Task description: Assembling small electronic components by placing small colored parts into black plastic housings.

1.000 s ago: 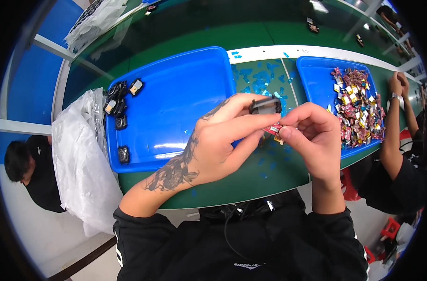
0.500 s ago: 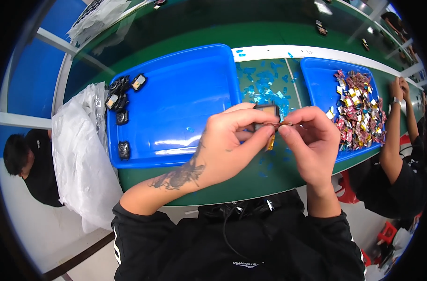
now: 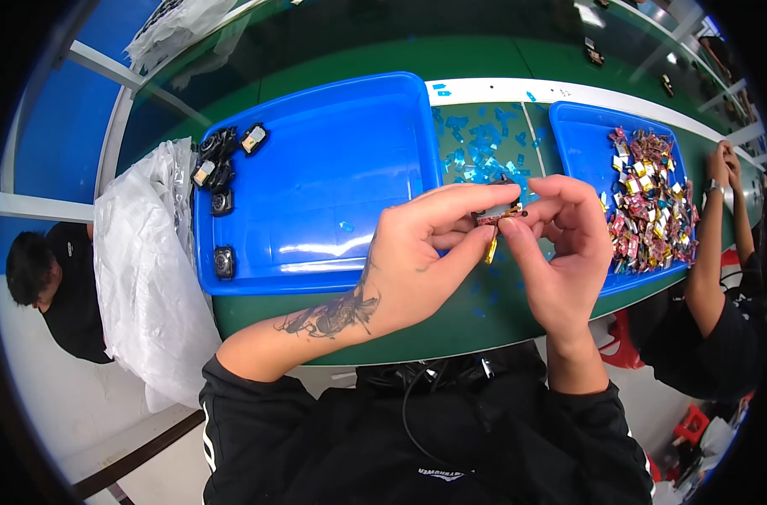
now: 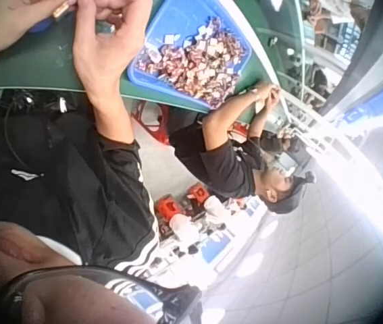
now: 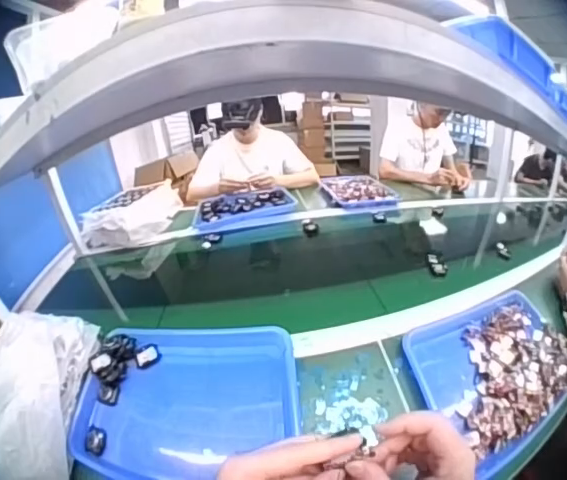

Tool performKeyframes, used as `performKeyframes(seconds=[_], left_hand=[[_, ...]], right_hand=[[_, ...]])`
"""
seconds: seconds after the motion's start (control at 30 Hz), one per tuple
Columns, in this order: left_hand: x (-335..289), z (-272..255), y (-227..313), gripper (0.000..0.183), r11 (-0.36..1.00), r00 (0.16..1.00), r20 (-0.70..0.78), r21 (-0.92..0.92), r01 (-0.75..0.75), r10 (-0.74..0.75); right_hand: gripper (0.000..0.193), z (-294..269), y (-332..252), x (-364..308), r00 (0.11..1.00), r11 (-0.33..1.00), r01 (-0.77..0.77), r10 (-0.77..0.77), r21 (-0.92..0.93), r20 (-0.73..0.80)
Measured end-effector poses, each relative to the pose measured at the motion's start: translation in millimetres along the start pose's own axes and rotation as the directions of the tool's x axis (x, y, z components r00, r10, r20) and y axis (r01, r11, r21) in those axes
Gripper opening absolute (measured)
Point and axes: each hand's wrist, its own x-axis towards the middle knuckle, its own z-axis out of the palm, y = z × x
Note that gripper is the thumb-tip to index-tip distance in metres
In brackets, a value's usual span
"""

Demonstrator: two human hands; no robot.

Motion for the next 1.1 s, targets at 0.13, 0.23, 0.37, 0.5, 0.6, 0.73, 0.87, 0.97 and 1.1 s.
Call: performKeyframes(seconds=[0.13,0.23,0.37,0.5,0.6,0.73,0.87,0.97,1.1], left_hand=[[0,0,-3,0.039,1.000,0.999,-0.033,-0.012,0.001,-0.001],[1,1,-6,0.041,0.993,0.999,-0.041,-0.121,-0.012,0.007],[-1,-2,-5,0.044,0.991,0.998,0.011,-0.114,-0.066,0.068],[3,-8,27,0.044,0.957,0.960,-0.155,0.212,-0.199,0.234],[-20,-32,66,0.028,0.890,0.895,0.172,0.131,-0.436,0.412],[-43,1,73,0.026,0.540,0.668,0.133,-0.711,-0.450,0.732],[-57,2,86,0.022,0.459,0.732,0.047,-0.805,-0.375,0.680],[-64,-1,89,0.020,0.370,0.700,0.069,-0.884,-0.287,0.710],[-58,-4,95,0.016,0.217,0.579,0.098,-0.966,-0.141,0.810]], right_hand=[[0.041,2,-1,4,1.000,0.997,-0.024,0.025,-0.073,0.007],[0.043,5,-5,7,0.999,0.986,-0.051,0.051,-0.157,-0.002],[0.044,6,-7,9,0.985,0.990,-0.137,0.133,0.026,0.106],[0.045,-4,2,52,0.986,0.996,-0.070,0.077,-0.046,0.150],[0.047,-12,19,136,0.953,0.947,0.012,0.087,-0.321,0.292],[0.045,-9,72,220,0.872,0.872,-0.365,0.442,-0.326,0.208],[0.041,-13,120,251,0.871,0.798,-0.380,0.479,-0.468,0.110],[0.046,-2,119,255,0.900,0.727,-0.237,0.414,-0.645,0.137],[0.043,0,117,250,0.994,0.590,0.088,-0.003,-0.802,0.107]])
